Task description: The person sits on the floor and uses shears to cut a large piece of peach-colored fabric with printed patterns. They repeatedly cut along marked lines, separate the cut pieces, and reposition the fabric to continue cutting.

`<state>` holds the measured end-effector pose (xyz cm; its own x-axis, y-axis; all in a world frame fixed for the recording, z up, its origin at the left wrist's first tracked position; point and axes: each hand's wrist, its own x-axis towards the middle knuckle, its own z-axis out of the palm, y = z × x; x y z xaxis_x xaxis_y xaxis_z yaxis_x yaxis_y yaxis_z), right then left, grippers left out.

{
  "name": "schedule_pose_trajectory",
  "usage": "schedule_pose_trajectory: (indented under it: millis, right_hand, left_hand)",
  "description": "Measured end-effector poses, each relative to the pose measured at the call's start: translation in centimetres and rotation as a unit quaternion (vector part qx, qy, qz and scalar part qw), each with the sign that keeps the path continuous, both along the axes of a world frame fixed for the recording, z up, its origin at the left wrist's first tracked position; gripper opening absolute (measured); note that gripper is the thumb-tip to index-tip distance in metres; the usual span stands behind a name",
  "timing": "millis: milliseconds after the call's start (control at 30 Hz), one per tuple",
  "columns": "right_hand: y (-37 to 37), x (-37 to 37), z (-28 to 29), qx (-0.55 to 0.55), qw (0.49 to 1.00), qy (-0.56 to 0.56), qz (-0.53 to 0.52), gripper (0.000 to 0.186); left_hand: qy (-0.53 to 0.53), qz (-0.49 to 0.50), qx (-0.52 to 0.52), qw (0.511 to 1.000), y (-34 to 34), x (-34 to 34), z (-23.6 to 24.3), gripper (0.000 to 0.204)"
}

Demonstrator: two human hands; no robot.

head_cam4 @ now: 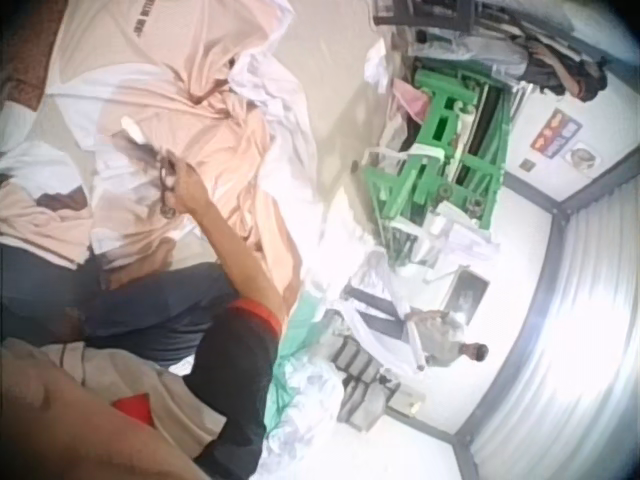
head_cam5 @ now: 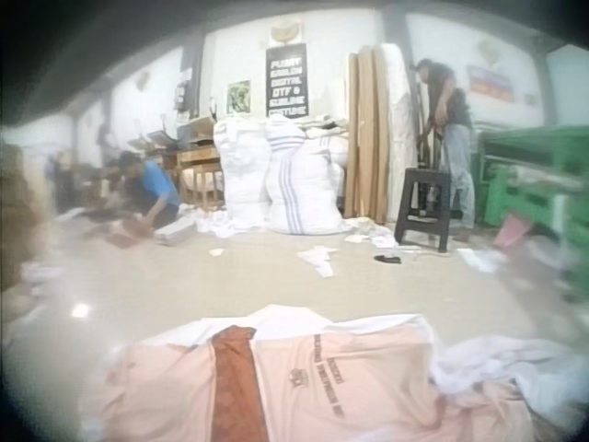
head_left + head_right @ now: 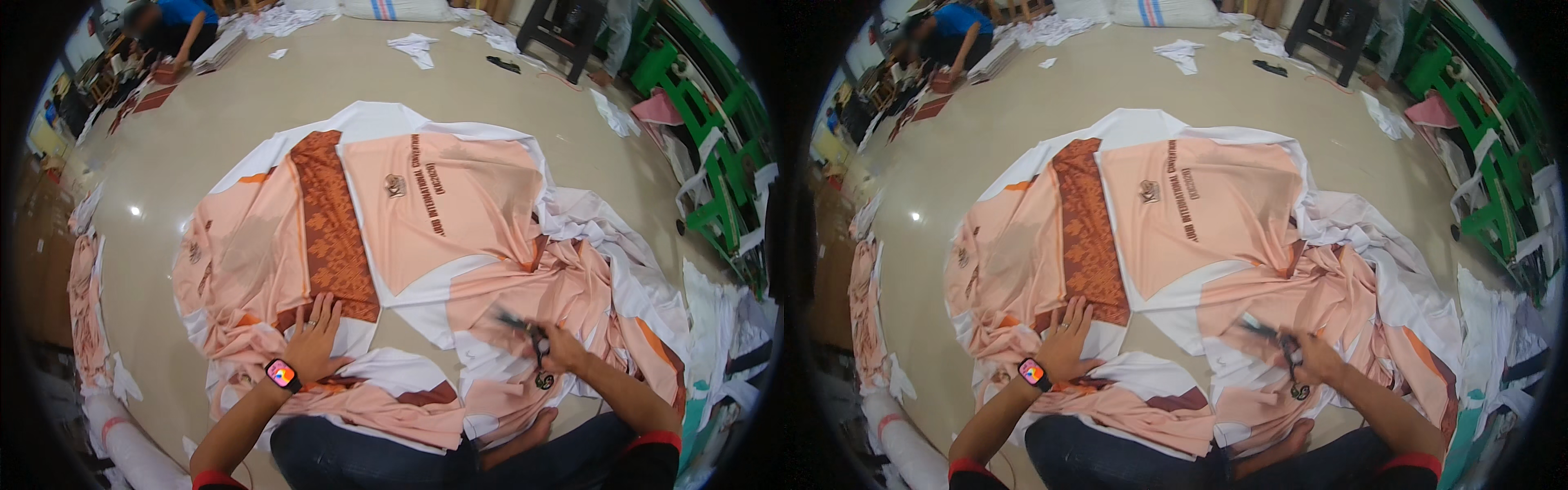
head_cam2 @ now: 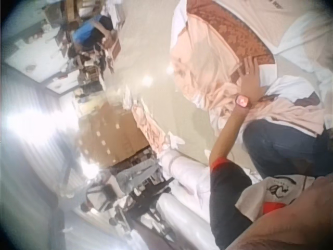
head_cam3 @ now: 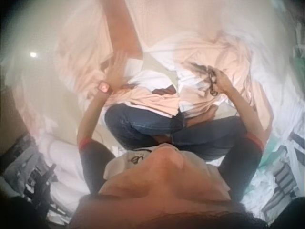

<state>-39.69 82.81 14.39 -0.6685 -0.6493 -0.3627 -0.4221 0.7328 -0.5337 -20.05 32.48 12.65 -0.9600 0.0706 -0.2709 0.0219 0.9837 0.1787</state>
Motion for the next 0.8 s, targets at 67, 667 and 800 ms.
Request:
schedule_pose_trajectory:
  millis: [67, 667, 800]
  right_hand:
    - [0.9, 0.7, 0.3, 0.026, 0.999, -0.018, 0.042, 0.077]
    - [-9.3, 6.3, 5.9, -0.021, 0.999, -0.035, -0.029, 0.055]
    - [-9.8, 7.8, 3.1, 0.043, 0.999, -0.024, -0.015, 0.069]
  left_hand:
    - [-0.042, 0.007, -0.012, 0.999, 0.7, -0.9, 0.1, 0.120]
    - [0.019, 0.077, 0.078, 0.994, 6.0, -1.2, 0.8, 0.123]
    - [-0.032, 0.181, 0.070, 0.980, 4.9, -1.4, 0.0, 0.139]
